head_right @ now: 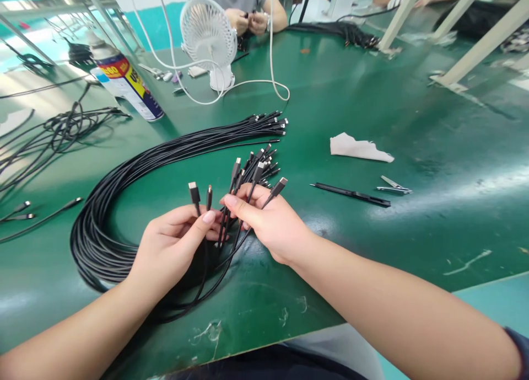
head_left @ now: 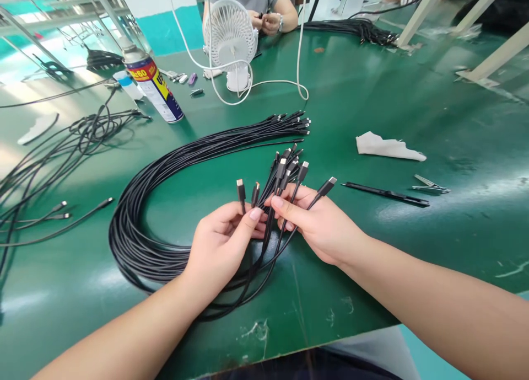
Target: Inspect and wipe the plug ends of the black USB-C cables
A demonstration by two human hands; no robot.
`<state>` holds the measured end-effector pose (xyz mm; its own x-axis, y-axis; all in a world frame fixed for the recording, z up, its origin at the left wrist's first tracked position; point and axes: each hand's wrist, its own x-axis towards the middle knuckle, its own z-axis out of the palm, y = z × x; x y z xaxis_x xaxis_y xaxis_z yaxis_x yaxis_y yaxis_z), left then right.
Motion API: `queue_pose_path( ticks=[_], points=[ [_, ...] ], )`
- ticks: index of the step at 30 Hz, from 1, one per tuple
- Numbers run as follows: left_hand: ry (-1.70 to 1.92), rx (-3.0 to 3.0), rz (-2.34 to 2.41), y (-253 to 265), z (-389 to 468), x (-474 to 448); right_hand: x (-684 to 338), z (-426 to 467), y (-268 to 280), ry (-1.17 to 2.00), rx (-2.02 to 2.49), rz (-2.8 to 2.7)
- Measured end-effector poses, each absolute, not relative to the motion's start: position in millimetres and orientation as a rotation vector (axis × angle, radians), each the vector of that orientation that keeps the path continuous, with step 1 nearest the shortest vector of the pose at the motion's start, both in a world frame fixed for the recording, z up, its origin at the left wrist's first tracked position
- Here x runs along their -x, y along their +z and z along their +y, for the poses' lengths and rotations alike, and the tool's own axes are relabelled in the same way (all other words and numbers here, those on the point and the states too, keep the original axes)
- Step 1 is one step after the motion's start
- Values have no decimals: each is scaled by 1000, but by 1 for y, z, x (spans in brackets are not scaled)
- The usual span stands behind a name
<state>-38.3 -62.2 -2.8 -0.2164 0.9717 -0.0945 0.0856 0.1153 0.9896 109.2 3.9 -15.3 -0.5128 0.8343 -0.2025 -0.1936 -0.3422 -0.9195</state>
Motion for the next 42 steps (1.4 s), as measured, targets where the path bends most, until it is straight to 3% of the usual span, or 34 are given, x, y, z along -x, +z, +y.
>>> queue_pose_path(
  ticks=[9,23,29,42],
  points=[
    [1269,-1109,1286,-9,-64,33,-107,0,-14,2022,867,-1301],
    [946,-954,1024,-12,-60,33,-109,0,-12,2275,802,-1291],
    [898,-760,891,-12,-59,36,-110,2,-9,2044,998,-1387],
    [1026,-621,1056,-5,-56,36,-112,5,-7,2020,902,-1303]
  ],
)
